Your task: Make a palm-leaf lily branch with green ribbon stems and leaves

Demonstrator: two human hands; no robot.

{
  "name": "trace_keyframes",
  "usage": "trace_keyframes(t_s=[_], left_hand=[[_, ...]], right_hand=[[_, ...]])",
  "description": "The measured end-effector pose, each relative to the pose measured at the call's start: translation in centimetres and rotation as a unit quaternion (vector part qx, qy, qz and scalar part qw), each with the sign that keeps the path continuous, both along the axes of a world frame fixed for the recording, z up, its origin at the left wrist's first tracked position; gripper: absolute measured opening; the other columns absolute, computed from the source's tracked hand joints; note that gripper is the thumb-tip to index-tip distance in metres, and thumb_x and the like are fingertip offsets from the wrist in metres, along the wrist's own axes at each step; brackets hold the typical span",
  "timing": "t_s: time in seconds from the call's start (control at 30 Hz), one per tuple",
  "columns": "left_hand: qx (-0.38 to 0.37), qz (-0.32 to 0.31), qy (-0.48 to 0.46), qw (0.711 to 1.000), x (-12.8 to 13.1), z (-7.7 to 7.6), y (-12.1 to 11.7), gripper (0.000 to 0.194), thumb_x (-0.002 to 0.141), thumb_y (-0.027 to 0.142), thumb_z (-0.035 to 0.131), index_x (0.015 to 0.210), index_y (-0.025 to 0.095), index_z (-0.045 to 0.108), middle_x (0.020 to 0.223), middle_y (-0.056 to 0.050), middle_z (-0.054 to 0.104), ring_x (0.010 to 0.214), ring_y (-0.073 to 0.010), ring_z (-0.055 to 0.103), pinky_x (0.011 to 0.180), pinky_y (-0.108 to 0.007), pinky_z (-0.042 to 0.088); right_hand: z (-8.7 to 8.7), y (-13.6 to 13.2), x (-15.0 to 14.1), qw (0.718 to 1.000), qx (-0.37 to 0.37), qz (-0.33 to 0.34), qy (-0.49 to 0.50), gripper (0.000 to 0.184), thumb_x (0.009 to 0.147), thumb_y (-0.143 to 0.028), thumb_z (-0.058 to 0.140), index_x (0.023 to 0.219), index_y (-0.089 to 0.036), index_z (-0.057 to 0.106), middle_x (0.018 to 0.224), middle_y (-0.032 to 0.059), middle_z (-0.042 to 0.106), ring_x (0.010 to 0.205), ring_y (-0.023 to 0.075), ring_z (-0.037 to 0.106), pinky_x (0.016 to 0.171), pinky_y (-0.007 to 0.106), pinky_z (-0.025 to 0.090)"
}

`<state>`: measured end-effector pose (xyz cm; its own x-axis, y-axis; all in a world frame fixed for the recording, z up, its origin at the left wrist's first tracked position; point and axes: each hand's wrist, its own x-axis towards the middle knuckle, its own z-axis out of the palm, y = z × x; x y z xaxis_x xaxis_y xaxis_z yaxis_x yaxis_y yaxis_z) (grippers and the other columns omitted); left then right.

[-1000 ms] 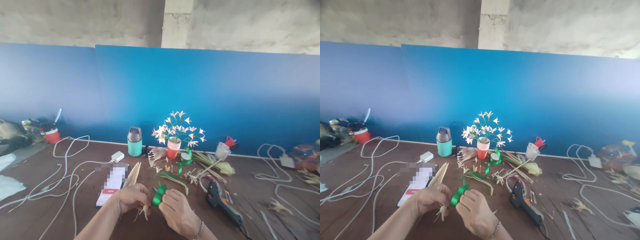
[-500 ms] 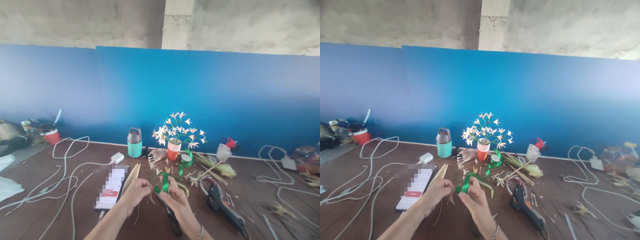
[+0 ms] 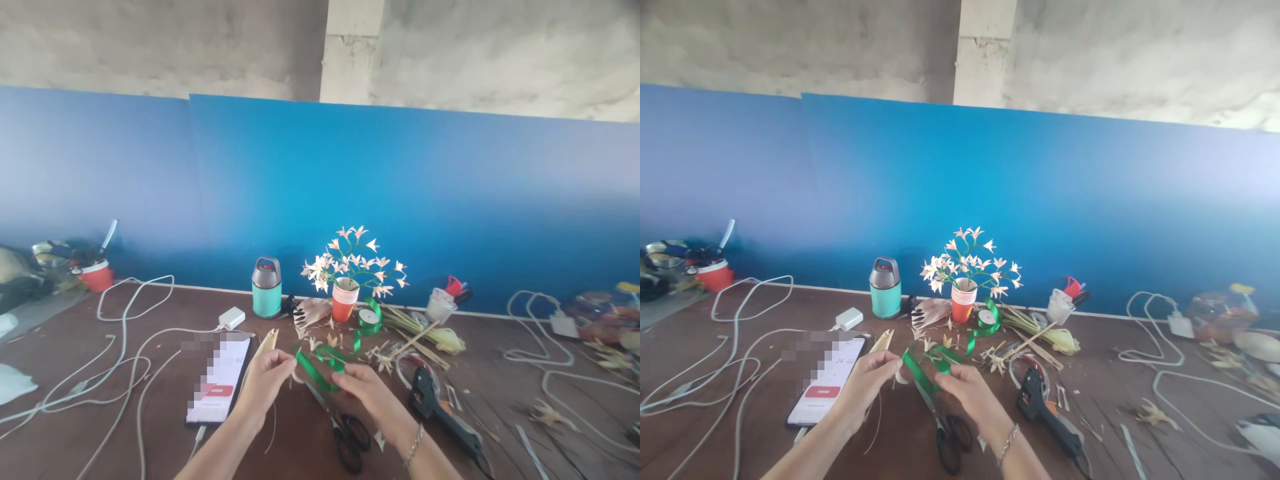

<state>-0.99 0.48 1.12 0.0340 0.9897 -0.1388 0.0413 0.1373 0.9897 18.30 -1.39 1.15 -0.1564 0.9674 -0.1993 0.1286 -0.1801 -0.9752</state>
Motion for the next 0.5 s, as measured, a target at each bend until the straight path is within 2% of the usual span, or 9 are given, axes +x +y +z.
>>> trace_keyframes(t_s=[0.07,0.13,0.17,0.23,0.27,0.3,0.33,0.43,0.5], left_hand=[[0.016,0.006,0.009,1.0,-0.2,-0.1,0.2,0.016,0.064,0.031,0.058,0.058,0.017,0.063,0.063,-0.005,0.064,0.064,-0.02,0.055,0.061,-0.028,0.035],[0.022,-0.002,0.012,1.0,-0.2,-0.1,0.1,0.015,0.064,0.029,0.059,0.058,0.016,0.064,0.066,-0.006,0.066,0.068,-0.0215,0.056,0.064,-0.029,0.036],[0.019,-0.01,0.008,1.0,-0.1,-0.1,0.0,0.014,0.064,0.028,0.058,0.058,0.016,0.064,0.067,-0.006,0.066,0.069,-0.0217,0.056,0.066,-0.03,0.036],[0.011,-0.022,-0.002,1.0,0.3,0.1,-0.2,0.013,0.064,0.025,0.057,0.056,0.016,0.063,0.065,-0.006,0.066,0.069,-0.0212,0.056,0.068,-0.03,0.037],[0.006,-0.025,-0.006,1.0,0.5,0.2,-0.4,0.013,0.064,0.024,0.057,0.056,0.017,0.063,0.064,-0.005,0.066,0.069,-0.0206,0.056,0.068,-0.03,0.037],[0.002,-0.029,-0.009,1.0,0.7,0.3,-0.6,0.013,0.065,0.024,0.057,0.055,0.016,0.062,0.063,-0.005,0.065,0.068,-0.0199,0.055,0.068,-0.029,0.037],[0.001,-0.032,-0.01,0.999,0.9,0.4,-0.8,0.013,0.065,0.023,0.056,0.055,0.016,0.062,0.062,-0.004,0.065,0.067,-0.019,0.055,0.068,-0.029,0.036],[0.004,-0.039,-0.006,0.999,1.4,0.3,-1.2,0.014,0.065,0.023,0.056,0.055,0.015,0.061,0.06,-0.003,0.064,0.064,-0.0166,0.053,0.065,-0.027,0.035],[0.008,-0.039,-0.01,0.999,1.7,0.1,-1.4,0.015,0.065,0.023,0.055,0.054,0.015,0.061,0.057,-0.002,0.064,0.061,-0.0156,0.052,0.064,-0.027,0.035]], right_hand=[[1.4,-0.2,1.8,0.984,-0.012,0.075,-0.161,0.026,0.072,-0.036,0.057,0.054,-0.017,0.06,0.05,0.0007,0.059,0.048,0.0154,0.056,0.051,0.025,0.039],[2.8,-0.7,4.2,0.943,-0.007,0.091,-0.319,0.028,0.074,-0.032,0.051,0.05,-0.018,0.055,0.049,0.0017,0.059,0.045,0.0167,0.056,0.048,0.026,0.037],[3.2,-1.0,5.6,0.909,0.019,0.05,-0.414,0.027,0.074,-0.029,0.048,0.05,-0.019,0.053,0.049,0.002,0.059,0.047,0.0183,0.057,0.048,0.026,0.036],[3.6,-1.9,8.3,0.804,0.056,-0.071,-0.588,0.016,0.073,-0.022,0.048,0.059,-0.02,0.056,0.062,0.0055,0.064,0.063,0.024,0.062,0.054,0.029,0.036],[3.3,-2.3,9.5,0.762,0.037,-0.102,-0.639,0.01,0.07,-0.018,0.049,0.066,-0.02,0.058,0.071,0.0083,0.066,0.07,0.027,0.063,0.057,0.031,0.037],[2.8,-2.7,10.5,0.731,0.013,-0.115,-0.672,0.011,0.068,-0.014,0.051,0.072,-0.018,0.059,0.077,0.0114,0.066,0.076,0.0293,0.063,0.059,0.032,0.038],[2.0,-3.0,11.3,0.713,-0.003,-0.122,-0.69,0.016,0.067,-0.011,0.051,0.079,-0.017,0.06,0.082,0.0141,0.066,0.081,0.0305,0.062,0.061,0.033,0.038],[-0.9,-3.8,12.2,0.686,0.012,-0.124,-0.717,0.041,0.061,-0.002,0.051,0.099,-0.014,0.056,0.096,0.0155,0.063,0.093,0.0303,0.059,0.069,0.035,0.039],[-2.6,-4.0,12.3,0.67,0.049,-0.128,-0.73,0.046,0.062,-0.001,0.05,0.105,-0.015,0.053,0.1,0.0149,0.062,0.097,0.0294,0.057,0.072,0.037,0.039]])
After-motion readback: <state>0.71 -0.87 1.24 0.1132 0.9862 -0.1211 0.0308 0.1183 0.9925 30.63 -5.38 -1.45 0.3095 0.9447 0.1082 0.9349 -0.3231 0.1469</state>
